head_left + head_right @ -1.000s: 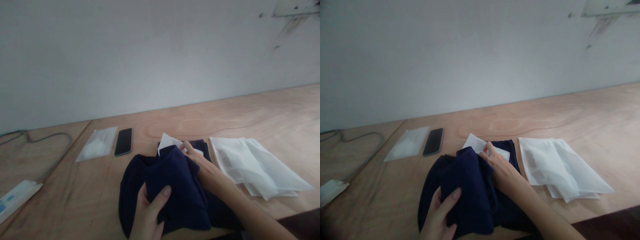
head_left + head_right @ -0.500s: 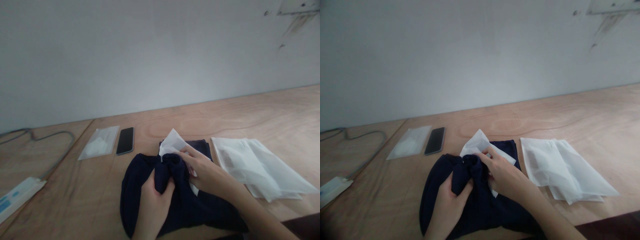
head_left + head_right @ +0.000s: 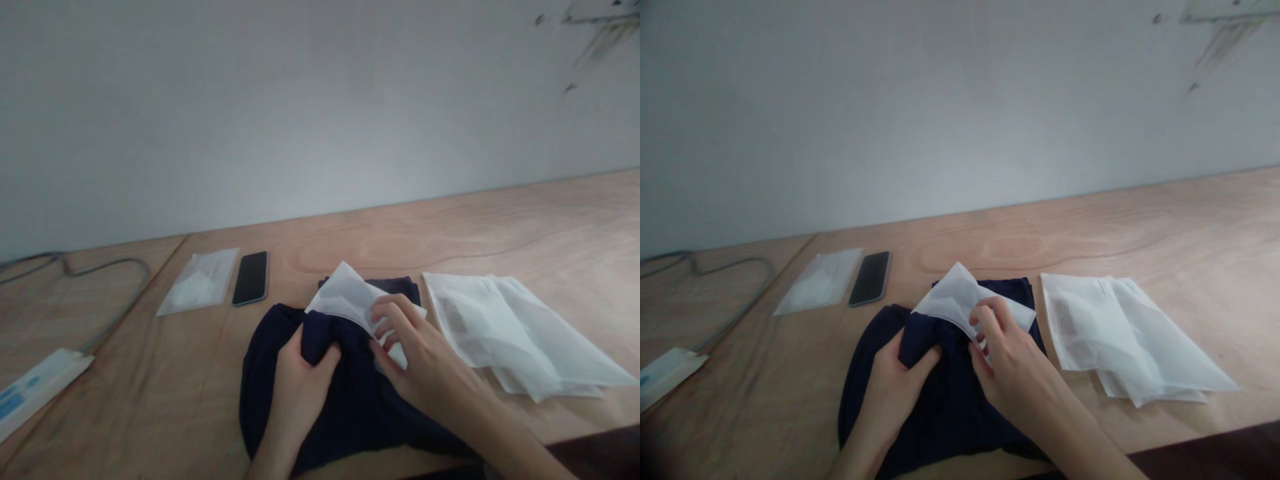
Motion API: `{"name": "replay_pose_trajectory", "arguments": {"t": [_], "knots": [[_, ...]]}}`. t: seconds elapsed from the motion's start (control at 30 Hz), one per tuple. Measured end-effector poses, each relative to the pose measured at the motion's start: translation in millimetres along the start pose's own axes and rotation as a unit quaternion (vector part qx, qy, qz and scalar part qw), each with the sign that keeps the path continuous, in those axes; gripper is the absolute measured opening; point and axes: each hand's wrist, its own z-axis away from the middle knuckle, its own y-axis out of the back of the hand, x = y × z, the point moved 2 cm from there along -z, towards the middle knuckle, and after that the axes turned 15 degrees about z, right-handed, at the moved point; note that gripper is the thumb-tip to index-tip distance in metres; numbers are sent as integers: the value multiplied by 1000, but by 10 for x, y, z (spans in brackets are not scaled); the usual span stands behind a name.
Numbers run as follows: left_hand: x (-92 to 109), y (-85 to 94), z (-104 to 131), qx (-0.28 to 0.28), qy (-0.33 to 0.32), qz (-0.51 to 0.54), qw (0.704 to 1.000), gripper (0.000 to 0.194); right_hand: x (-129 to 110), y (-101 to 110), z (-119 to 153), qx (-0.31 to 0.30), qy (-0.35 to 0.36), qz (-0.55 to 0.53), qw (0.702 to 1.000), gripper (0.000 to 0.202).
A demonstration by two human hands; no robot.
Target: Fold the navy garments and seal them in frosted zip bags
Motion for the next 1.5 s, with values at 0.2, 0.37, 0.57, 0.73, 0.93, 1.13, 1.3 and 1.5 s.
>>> {"name": "replay_pose_trajectory", "arguments": {"t": [0.2,0.37,0.57,0.73,0.93,1.13,1.3,1.5], "knots": [[-151,-75,16,77,102,186,974,37,-31,-80,115,52,10,31,998,20],[-120,-120,46,106,146,283,942,43,147,-126,156,25,-8,130,991,17],[-118,-248,83,131,157,343,917,42,135,-169,225,19,5,145,989,19],[-177,-321,89,155,124,343,918,41,-29,-171,292,97,-17,71,993,21],[-214,-343,115,90,126,305,940,53,-54,-151,326,134,-49,8,990,18],[-199,-291,69,91,37,166,981,54,-71,-162,373,164,-27,19,986,21],[-176,-285,18,139,21,167,976,56,-124,-229,433,159,13,63,985,30],[-180,-272,15,113,40,216,969,61,-201,-196,434,126,61,53,989,30]]}}
